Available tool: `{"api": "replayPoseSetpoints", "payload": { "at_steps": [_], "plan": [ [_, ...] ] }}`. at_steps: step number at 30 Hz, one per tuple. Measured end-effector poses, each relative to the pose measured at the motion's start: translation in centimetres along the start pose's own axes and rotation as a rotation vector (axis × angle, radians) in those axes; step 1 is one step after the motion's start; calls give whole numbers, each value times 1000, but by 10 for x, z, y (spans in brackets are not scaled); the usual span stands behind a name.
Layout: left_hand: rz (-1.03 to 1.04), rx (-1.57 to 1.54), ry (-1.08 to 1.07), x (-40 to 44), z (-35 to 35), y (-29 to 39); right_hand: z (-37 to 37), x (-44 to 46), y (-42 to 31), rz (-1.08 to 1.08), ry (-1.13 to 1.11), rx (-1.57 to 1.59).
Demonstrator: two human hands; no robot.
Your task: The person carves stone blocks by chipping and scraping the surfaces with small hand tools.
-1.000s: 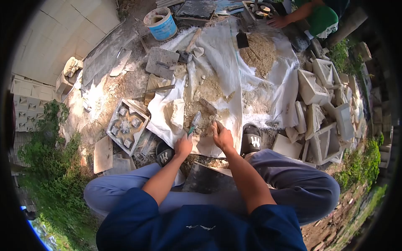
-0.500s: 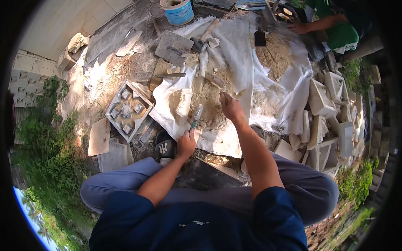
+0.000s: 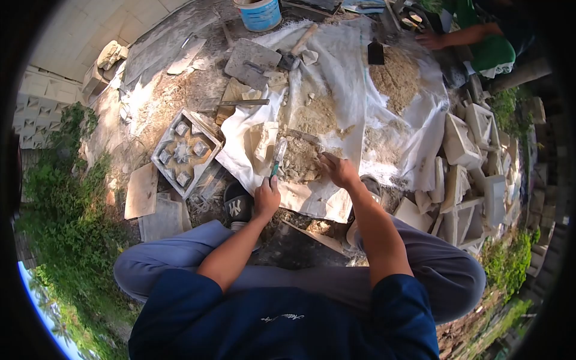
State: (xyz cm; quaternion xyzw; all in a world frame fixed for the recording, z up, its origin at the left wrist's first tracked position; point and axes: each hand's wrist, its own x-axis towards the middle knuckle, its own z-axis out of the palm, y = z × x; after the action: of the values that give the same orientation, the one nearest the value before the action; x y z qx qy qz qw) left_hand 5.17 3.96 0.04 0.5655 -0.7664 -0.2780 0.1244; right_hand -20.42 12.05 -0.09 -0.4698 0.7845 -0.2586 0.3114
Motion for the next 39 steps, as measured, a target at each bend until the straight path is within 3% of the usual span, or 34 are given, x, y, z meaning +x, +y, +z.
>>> {"api": "replayPoseSetpoints", "payload": {
  "at_steps": [9, 11, 19, 20, 23, 29, 31, 39],
  "plan": [
    [117, 2, 29, 21, 13, 13, 9, 1, 8, -46, -4, 128],
    [-46, 36, -171, 24, 30, -1, 13, -4, 3, -15, 19, 134],
    [1, -51, -21, 30, 10, 27, 9, -9, -13, 115, -18, 167],
    [-89, 47, -128, 29, 7, 27, 9, -8, -11, 109, -13, 163],
    [-75, 23, -140, 30, 24, 2, 18, -2, 0, 32, 89, 200],
    [10, -8, -44, 28, 2, 31, 17, -9, -10, 141, -1, 196],
    [-61, 105, -176, 32, 7, 28, 17, -10, -7, 86, 45, 210],
    [56, -21, -61, 28, 10, 34, 28, -11, 0, 79, 68, 233]
  ]
}}
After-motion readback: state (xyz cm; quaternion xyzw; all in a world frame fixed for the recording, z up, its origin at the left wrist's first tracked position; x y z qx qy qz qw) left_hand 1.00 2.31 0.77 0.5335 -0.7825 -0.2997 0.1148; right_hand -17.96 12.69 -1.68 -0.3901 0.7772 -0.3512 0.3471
